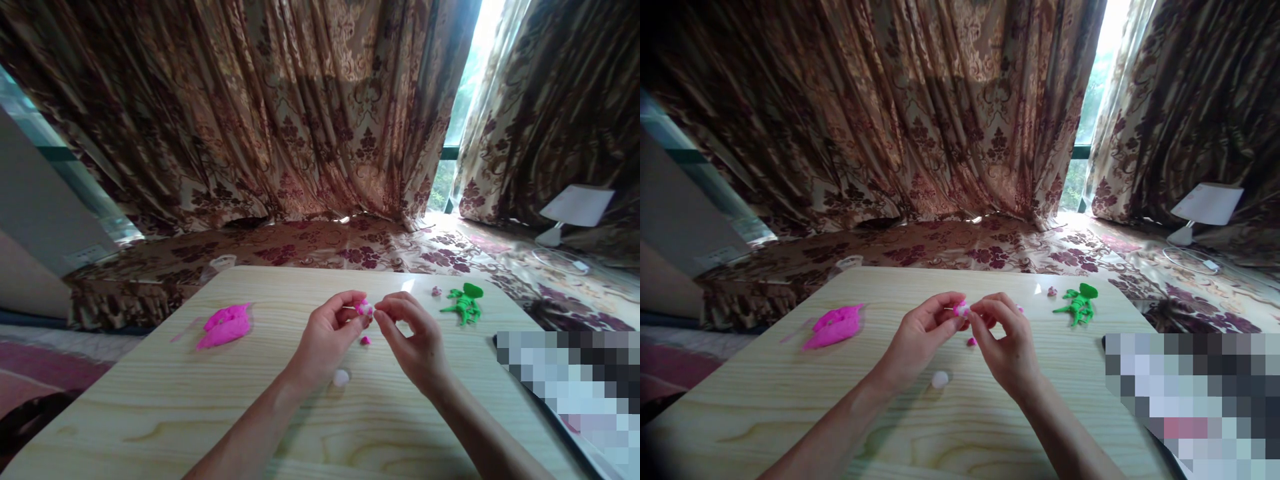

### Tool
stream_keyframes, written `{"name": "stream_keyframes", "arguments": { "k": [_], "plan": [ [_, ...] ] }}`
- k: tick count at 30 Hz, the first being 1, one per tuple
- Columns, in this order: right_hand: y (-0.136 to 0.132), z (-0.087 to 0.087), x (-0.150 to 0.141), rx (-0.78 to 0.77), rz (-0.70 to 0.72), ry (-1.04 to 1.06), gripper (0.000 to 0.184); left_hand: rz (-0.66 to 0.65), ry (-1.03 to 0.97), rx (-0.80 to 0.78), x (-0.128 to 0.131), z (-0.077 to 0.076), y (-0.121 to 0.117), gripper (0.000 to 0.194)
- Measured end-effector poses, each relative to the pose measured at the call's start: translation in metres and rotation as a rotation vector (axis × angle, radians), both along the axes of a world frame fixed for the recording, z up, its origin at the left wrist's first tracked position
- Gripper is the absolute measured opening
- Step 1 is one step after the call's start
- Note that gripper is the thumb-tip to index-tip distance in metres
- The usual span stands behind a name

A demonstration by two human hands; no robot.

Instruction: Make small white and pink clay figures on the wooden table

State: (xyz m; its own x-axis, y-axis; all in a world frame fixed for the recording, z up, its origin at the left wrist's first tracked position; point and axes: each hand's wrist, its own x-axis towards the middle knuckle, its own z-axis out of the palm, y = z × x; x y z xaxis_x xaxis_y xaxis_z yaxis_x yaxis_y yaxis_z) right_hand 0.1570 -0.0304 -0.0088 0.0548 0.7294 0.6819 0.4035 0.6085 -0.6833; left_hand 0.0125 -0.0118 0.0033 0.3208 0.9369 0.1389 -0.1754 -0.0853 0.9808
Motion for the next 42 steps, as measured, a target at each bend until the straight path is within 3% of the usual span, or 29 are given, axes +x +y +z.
{"name": "stream_keyframes", "arguments": {
  "k": [8, 30, 36, 42],
  "plan": [
    [-0.002, 0.000, 0.000, 0.006, -0.015, -0.044, 0.009, -0.073, -0.158, -0.154, -0.002, 0.004, -0.001, 0.030],
    [0.000, -0.003, -0.001, 0.062, -0.052, -0.072, 0.011, 0.010, -0.090, 0.018, 0.004, -0.005, 0.002, 0.030],
    [0.000, -0.004, 0.000, 0.075, -0.065, -0.054, 0.020, 0.033, -0.079, 0.006, 0.003, -0.004, 0.002, 0.033],
    [0.002, -0.005, 0.000, 0.068, -0.053, -0.083, 0.011, 0.006, -0.046, 0.018, 0.002, -0.005, 0.001, 0.034]
  ]
}}
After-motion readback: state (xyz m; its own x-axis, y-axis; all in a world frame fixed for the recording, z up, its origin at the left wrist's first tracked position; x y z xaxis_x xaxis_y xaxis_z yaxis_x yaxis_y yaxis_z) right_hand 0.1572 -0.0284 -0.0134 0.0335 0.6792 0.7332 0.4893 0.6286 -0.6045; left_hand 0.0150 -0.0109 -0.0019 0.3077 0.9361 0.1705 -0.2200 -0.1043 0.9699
